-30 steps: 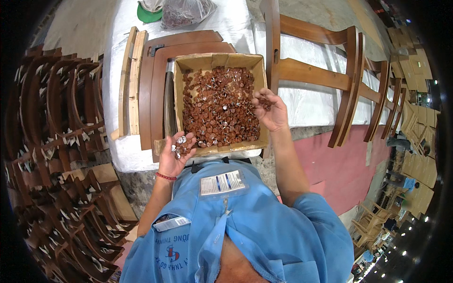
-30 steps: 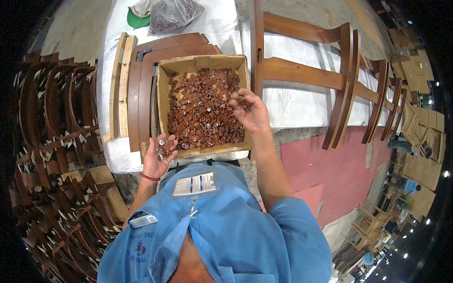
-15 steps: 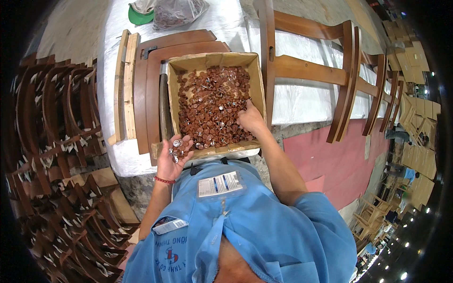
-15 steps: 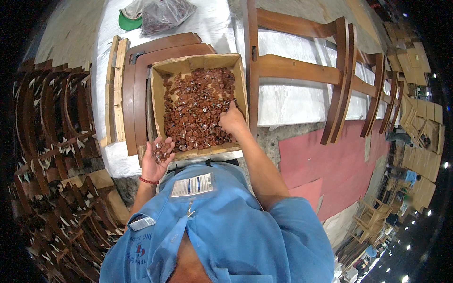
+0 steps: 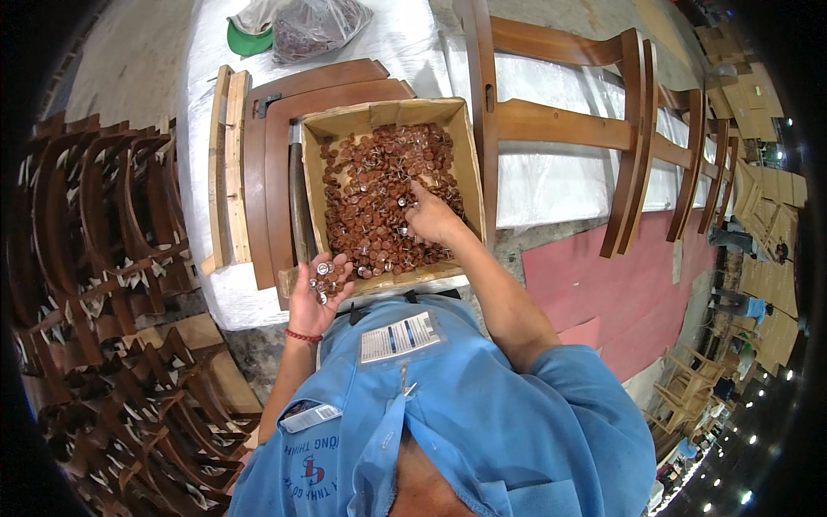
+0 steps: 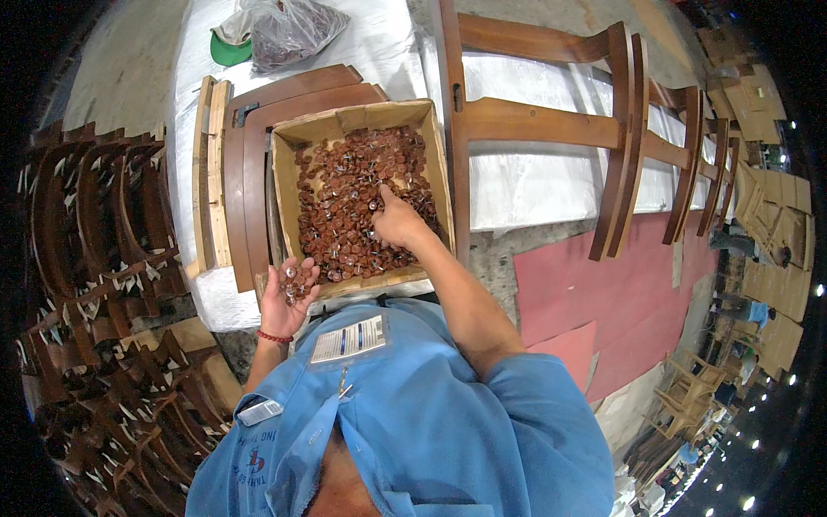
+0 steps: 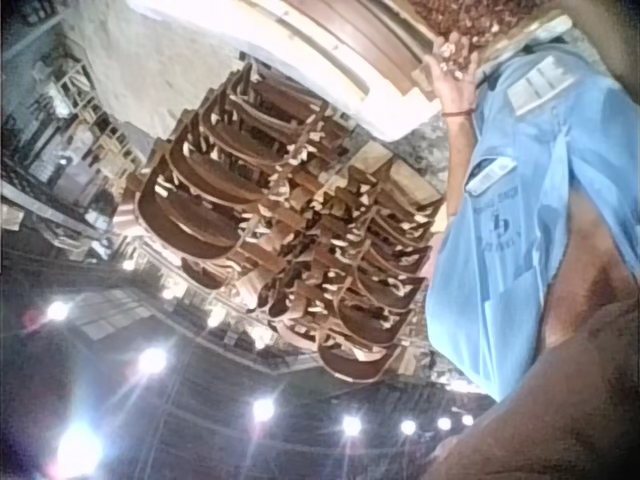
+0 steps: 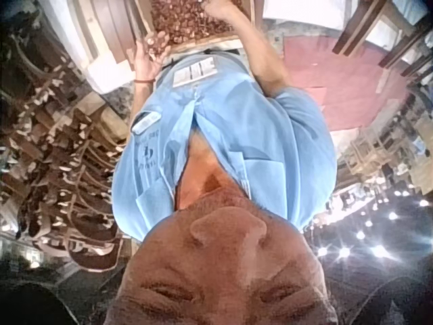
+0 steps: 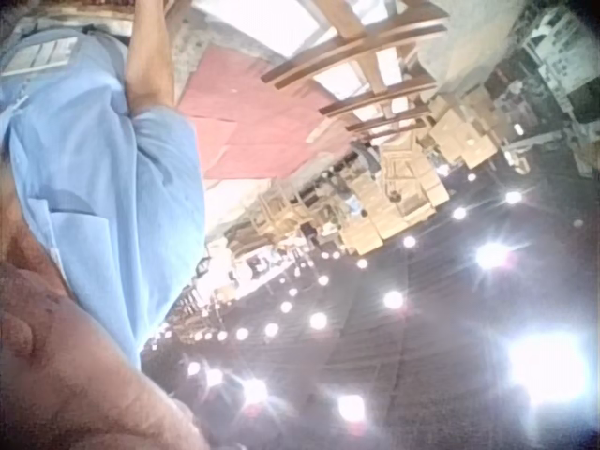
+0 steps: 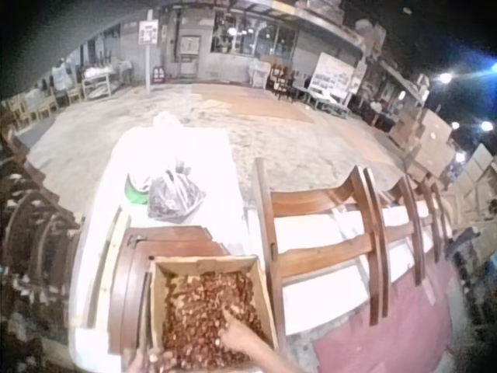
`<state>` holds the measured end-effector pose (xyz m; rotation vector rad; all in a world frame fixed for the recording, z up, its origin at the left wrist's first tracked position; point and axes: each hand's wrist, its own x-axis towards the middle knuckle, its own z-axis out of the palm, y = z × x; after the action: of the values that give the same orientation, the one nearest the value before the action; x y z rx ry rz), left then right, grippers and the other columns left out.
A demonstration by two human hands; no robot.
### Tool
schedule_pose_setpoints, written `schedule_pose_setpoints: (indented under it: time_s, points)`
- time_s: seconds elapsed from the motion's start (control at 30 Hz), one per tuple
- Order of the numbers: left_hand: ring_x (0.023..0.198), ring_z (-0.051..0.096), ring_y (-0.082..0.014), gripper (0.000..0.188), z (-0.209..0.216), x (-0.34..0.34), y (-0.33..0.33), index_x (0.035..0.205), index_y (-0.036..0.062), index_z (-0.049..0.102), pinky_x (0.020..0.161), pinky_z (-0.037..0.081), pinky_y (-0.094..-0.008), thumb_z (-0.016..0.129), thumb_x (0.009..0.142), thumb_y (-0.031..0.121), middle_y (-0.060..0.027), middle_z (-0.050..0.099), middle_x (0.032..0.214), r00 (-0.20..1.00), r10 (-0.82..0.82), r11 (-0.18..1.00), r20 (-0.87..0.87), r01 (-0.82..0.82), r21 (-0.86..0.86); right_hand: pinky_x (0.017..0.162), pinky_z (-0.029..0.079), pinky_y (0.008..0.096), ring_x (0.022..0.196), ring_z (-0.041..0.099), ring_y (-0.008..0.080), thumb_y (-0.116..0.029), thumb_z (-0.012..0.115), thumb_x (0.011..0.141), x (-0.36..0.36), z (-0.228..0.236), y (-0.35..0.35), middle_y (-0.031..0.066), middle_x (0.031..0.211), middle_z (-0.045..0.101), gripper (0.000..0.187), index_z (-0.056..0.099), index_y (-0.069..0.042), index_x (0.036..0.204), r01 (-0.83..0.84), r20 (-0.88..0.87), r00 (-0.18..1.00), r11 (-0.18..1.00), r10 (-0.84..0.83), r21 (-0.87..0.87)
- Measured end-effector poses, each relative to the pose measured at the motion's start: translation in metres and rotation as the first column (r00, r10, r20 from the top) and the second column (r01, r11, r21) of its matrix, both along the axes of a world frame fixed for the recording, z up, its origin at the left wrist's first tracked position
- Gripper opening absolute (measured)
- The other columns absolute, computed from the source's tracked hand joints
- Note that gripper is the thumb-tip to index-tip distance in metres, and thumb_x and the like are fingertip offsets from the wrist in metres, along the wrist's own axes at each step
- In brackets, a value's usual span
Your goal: The person repeatedly picks small reddish-brown fasteners from a cardboard box, transfers them between hands, and returns them to the box. The hands remain in frame throughout, handling the fasteners one at a time or in small handfuls.
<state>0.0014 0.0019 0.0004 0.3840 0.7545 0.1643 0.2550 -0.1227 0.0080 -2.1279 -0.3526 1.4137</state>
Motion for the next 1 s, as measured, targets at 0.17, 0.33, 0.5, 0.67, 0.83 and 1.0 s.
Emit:
schedule_pose_setpoints:
  time_s: [0.17,0.33,0.5,0.67,0.83,1.0]
  points:
    - [0.116,0.055,-0.0291,0.05,0.0,0.0,0.0,0.125,0.0078,0.047,0.087,0.054,-0.0422,0.033,0.099,0.049,-0.0168,0.054,0.128,1.0,0.001,1.0,0.006,-0.001,0.005,0.046,0.046,0.0313,0.055,0.057,0.0176,-0.009,0.046,0.089,-0.006,0.014,-0.016,0.0111,0.071,0.063,0.075,0.001,-0.001,0.149,0.047,0.006,0.999,0.995,-0.046,-0.089]
    - [0.115,0.056,-0.0288,0.05,-0.001,0.0,0.0,0.124,0.0077,0.047,0.087,0.054,-0.042,0.033,0.099,0.048,-0.0164,0.054,0.128,1.0,0.003,1.0,-0.01,-0.003,-0.001,0.049,0.051,0.033,0.052,0.062,0.0232,-0.014,0.05,0.086,-0.01,0.014,-0.033,0.0152,0.068,0.065,0.08,0.002,0.009,0.145,0.082,0.088,0.994,0.984,-0.068,-0.16]
    - [0.115,0.056,-0.0287,0.05,0.0,0.0,0.0,0.125,0.0078,0.047,0.087,0.054,-0.0413,0.033,0.099,0.048,-0.0161,0.054,0.127,1.0,-0.008,1.0,-0.015,0.008,0.016,0.044,0.045,0.0306,0.053,0.056,0.0173,-0.01,0.048,0.089,-0.011,0.009,-0.025,0.0105,0.07,0.062,0.078,-0.001,-0.002,0.149,0.132,-0.016,0.991,0.982,-0.135,-0.132]
    - [0.115,0.056,-0.0288,0.049,0.001,0.0,0.0,0.124,0.0081,0.048,0.087,0.055,-0.0409,0.035,0.099,0.048,-0.016,0.055,0.127,1.0,0.002,1.0,-0.025,-0.002,0.009,0.045,0.046,0.0301,0.052,0.054,0.0159,-0.007,0.047,0.088,-0.012,0.013,-0.014,0.0099,0.068,0.061,0.073,0.011,-0.012,0.151,0.027,-0.12,0.992,0.998,-0.021,0.053]
    - [0.115,0.056,-0.0289,0.048,0.001,0.001,-0.001,0.122,0.0084,0.049,0.086,0.055,-0.0404,0.036,0.099,0.048,-0.0161,0.054,0.127,0.999,0.022,1.0,-0.039,-0.022,-0.004,0.05,0.05,0.0333,0.056,0.061,0.0198,-0.008,0.046,0.088,-0.01,0.013,-0.019,0.0144,0.075,0.066,0.071,0.01,-0.005,0.15,-0.119,-0.143,0.982,0.993,0.12,0.013]
    - [0.115,0.056,-0.0291,0.048,0.001,0.0,-0.001,0.123,0.0082,0.047,0.086,0.055,-0.0406,0.035,0.099,0.048,-0.017,0.054,0.128,1.0,0.008,1.0,-0.02,-0.008,0.007,0.046,0.048,0.0314,0.054,0.059,0.0187,-0.008,0.045,0.089,0.016,0.004,-0.024,0.0123,0.071,0.064,0.074,0.003,-0.005,0.15,0.067,-0.052,0.996,0.995,-0.071,-0.073]
